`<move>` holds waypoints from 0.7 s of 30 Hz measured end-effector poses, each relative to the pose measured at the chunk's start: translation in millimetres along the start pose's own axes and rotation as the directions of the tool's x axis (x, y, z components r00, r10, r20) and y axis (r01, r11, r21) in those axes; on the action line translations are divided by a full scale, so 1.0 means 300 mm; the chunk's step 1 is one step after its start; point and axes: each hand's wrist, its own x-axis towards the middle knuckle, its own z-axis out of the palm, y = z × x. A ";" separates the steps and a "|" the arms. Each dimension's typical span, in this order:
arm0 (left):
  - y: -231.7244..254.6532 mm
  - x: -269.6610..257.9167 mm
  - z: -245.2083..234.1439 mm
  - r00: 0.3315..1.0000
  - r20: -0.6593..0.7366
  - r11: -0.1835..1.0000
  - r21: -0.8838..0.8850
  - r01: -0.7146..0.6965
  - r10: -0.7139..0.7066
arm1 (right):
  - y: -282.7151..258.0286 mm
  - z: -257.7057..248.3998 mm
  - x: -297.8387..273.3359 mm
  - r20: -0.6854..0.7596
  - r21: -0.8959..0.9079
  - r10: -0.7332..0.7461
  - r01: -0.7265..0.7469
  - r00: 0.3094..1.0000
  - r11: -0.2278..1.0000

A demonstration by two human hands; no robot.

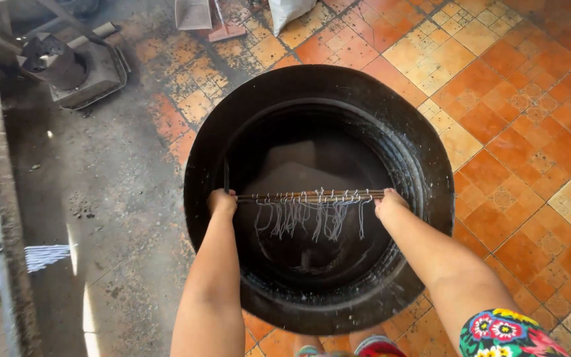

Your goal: Dipping a rack of wicks into a vat of melted wax and using a knife to separate the wicks.

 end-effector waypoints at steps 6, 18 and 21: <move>-0.036 0.041 0.078 0.998 -0.013 0.995 -0.078 -0.059 0.058 | 0.021 0.045 0.122 -0.092 -0.278 -0.016 -0.011 0.996 0.960; -0.107 0.167 0.211 0.998 0.026 0.989 -0.137 -0.060 0.064 | 0.018 0.048 0.320 -0.112 -0.235 -0.179 0.149 0.977 0.961; -0.140 0.191 0.235 0.998 0.024 0.989 -0.144 -0.045 0.049 | 0.021 0.050 0.305 -0.113 -0.242 -0.172 0.141 0.979 0.960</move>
